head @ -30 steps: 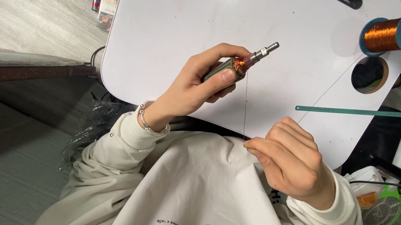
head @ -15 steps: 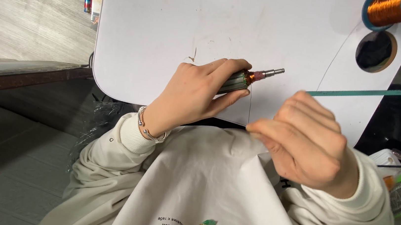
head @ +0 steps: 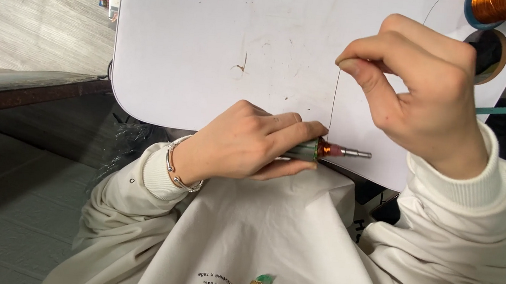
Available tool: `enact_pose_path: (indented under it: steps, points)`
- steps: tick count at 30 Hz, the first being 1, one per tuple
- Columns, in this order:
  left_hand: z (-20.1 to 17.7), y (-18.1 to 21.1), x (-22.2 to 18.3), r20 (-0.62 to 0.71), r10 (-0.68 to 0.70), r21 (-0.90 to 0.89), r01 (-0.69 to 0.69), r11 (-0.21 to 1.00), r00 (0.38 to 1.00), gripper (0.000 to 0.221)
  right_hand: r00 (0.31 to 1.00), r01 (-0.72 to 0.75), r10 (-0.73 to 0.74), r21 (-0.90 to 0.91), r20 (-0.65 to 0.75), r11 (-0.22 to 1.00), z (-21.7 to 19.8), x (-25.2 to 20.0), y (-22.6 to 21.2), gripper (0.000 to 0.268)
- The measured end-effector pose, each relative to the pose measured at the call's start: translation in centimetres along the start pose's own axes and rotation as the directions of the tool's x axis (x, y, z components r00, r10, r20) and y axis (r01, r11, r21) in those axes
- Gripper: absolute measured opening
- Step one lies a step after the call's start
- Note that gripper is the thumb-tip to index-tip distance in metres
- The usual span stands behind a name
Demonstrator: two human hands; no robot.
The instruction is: Manually winding copper wire onto a motor armature to create electromagnetic coils for an electric motor.
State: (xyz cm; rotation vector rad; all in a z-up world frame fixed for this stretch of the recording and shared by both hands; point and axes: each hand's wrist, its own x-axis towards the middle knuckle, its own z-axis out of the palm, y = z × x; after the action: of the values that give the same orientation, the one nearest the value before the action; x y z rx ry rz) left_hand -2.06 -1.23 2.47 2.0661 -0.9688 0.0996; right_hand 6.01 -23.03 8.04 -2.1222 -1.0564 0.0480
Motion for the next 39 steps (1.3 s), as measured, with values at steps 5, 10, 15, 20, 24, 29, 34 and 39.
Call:
enact_pose_path:
  steps: [5, 10, 15, 20, 24, 29, 34, 39]
  points:
    - [-0.4, 0.3, 0.0, -0.052, 0.024, 0.007, -0.024, 1.000, 0.998, 0.036, 0.997, -0.080, 0.078, 0.089, 0.017, 0.993, 1.8, 0.0, 1.0, 0.012]
    - [-0.7, -0.1, -0.1, -0.127, 0.017, 0.012, -0.015, 1.000, 0.992, 0.037, 0.986, -0.169, 0.168, 0.183, 0.021, 0.969, 4.1, -1.9, 1.6, 0.009]
    - [-1.2, -1.3, -0.5, -0.261, -0.111, 0.011, 0.118, 0.993, 0.959, 0.041, 0.964, -0.209, 0.237, 0.204, -0.123, 0.956, 5.6, -5.2, 0.5, 0.012]
    - [-1.4, -1.3, -0.1, -0.293, -0.185, 0.088, 0.220, 0.972, 0.938, 0.042, 0.984, -0.060, 0.055, -0.022, -0.172, 0.998, 5.6, -5.9, -1.8, 0.016]
    - [-0.7, -1.7, 0.2, -0.272, -0.210, 0.135, 0.253, 0.958, 0.939, 0.043, 0.980, 0.088, -0.106, -0.109, -0.169, 0.990, 5.7, -5.6, -2.3, 0.022]
    - [-0.4, -1.9, 0.6, -0.226, -0.190, 0.212, 0.238, 0.948, 0.956, 0.040, 0.979, 0.125, -0.143, -0.123, -0.145, 0.984, 4.7, -4.8, -2.5, 0.014]
    - [0.0, -2.1, 0.6, -0.142, -0.142, 0.385, 0.187, 0.904, 0.980, 0.039, 0.985, 0.125, -0.141, -0.159, -0.096, 0.979, 3.2, -3.9, -2.5, 0.014]
    - [0.4, -1.9, 0.3, -0.043, -0.102, 0.357, 0.110, 0.928, 0.994, 0.037, 0.977, 0.177, -0.203, -0.271, -0.071, 0.946, 1.8, -2.9, -1.4, 0.013]
